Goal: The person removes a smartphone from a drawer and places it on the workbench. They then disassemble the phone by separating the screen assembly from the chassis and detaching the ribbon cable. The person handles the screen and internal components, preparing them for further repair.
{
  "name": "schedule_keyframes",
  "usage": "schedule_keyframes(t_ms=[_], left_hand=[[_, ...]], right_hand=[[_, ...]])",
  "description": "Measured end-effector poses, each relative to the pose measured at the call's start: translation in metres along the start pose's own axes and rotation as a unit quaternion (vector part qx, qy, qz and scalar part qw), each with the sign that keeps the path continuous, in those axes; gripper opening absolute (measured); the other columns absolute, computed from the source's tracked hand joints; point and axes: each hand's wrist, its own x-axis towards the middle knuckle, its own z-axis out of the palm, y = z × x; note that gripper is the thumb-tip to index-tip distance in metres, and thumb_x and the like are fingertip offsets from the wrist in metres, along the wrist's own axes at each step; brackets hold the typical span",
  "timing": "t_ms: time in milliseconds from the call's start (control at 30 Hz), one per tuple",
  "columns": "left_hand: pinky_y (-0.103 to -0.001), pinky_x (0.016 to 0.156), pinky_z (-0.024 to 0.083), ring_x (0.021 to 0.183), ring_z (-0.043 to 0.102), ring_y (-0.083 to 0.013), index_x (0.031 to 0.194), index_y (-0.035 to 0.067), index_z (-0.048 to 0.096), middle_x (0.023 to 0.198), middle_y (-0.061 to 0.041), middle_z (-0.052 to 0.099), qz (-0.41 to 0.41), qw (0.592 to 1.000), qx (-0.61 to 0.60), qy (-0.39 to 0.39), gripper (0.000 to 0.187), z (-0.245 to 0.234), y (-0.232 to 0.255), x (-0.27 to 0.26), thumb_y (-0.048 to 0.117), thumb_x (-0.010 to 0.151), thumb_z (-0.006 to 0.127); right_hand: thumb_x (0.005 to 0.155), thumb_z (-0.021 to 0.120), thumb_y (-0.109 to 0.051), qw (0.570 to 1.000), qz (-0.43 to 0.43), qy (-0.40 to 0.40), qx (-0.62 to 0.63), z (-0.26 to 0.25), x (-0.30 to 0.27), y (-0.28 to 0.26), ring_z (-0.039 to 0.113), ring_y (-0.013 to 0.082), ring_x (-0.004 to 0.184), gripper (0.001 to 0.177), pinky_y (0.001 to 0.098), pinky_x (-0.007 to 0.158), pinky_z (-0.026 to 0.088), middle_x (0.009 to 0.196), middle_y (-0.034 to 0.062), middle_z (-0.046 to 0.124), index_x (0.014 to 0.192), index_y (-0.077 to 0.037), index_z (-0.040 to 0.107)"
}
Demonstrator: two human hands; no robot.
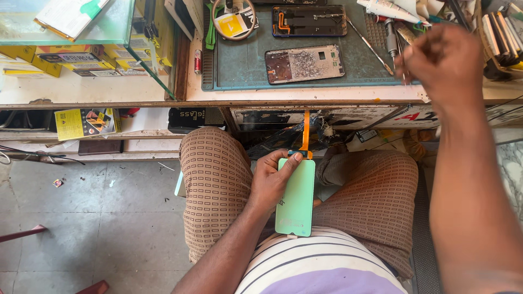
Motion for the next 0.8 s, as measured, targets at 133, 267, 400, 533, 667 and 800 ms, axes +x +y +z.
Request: schedule_keyframes(t_ms=[133,267,400,533,667,800], left_hand=[[-0.025,0.052,0.054,0.057,0.064,-0.0058,0.094,0.004,0.072,0.069,-0.002,0.069,0.003,1.000,0.031,0.003,0.024,0.002,0.000,-0.001,0.028,0.099,0.070],[-0.026,0.051,0.055,0.057,0.065,-0.0081,0.096,0.003,0.070,0.070,-0.004,0.069,-0.015,1.000,0.007,-0.006,0.025,0.005,-0.001,-0.001,0.027,0.101,0.070],[-0.031,0.051,0.060,0.057,0.069,-0.0120,0.102,0.005,0.070,0.072,-0.005,0.071,-0.060,0.997,-0.052,-0.018,0.022,0.010,0.000,-0.002,0.026,0.097,0.068],[-0.033,0.050,0.060,0.057,0.069,-0.0133,0.102,0.004,0.070,0.074,-0.007,0.072,-0.059,0.996,-0.060,-0.017,0.021,0.014,0.000,-0.002,0.025,0.097,0.069],[-0.033,0.049,0.060,0.056,0.069,-0.0135,0.100,0.003,0.069,0.073,-0.008,0.071,-0.057,0.996,-0.064,-0.014,0.022,0.013,-0.001,-0.001,0.025,0.098,0.070],[-0.032,0.048,0.060,0.055,0.068,-0.0123,0.099,0.003,0.069,0.073,-0.007,0.071,-0.050,0.996,-0.070,-0.015,0.022,0.010,-0.004,0.000,0.026,0.098,0.069]], right_hand=[[0.102,0.072,0.001,0.982,0.076,0.031,0.168,0.016,-0.057,-0.010,0.072,0.0175,0.088,0.016,0.0327,0.070,0.061,0.102,0.0120,0.073,0.118,0.000,0.067],[0.095,0.071,-0.002,0.970,0.165,-0.019,0.177,0.044,-0.111,-0.006,0.072,0.0159,0.085,0.025,0.0312,0.071,0.062,0.098,0.0115,0.075,0.120,-0.001,0.070],[0.090,0.073,0.000,0.957,0.201,-0.045,0.203,0.070,-0.140,0.006,0.074,0.0164,0.085,0.022,0.0312,0.073,0.064,0.097,0.0121,0.077,0.112,-0.001,0.073],[0.094,0.074,-0.004,0.943,0.211,-0.039,0.254,0.082,-0.154,0.012,0.072,0.0151,0.080,0.016,0.0303,0.071,0.063,0.094,0.0101,0.076,0.110,-0.001,0.075],[0.095,0.073,-0.006,0.922,0.230,-0.038,0.310,0.089,-0.157,0.011,0.069,0.0119,0.080,0.019,0.0295,0.068,0.062,0.091,0.0052,0.072,0.113,-0.001,0.076],[0.095,0.071,-0.004,0.912,0.261,-0.021,0.317,0.094,-0.154,0.007,0.069,0.0112,0.085,0.022,0.0283,0.072,0.061,0.096,0.0036,0.072,0.116,-0.002,0.075]])
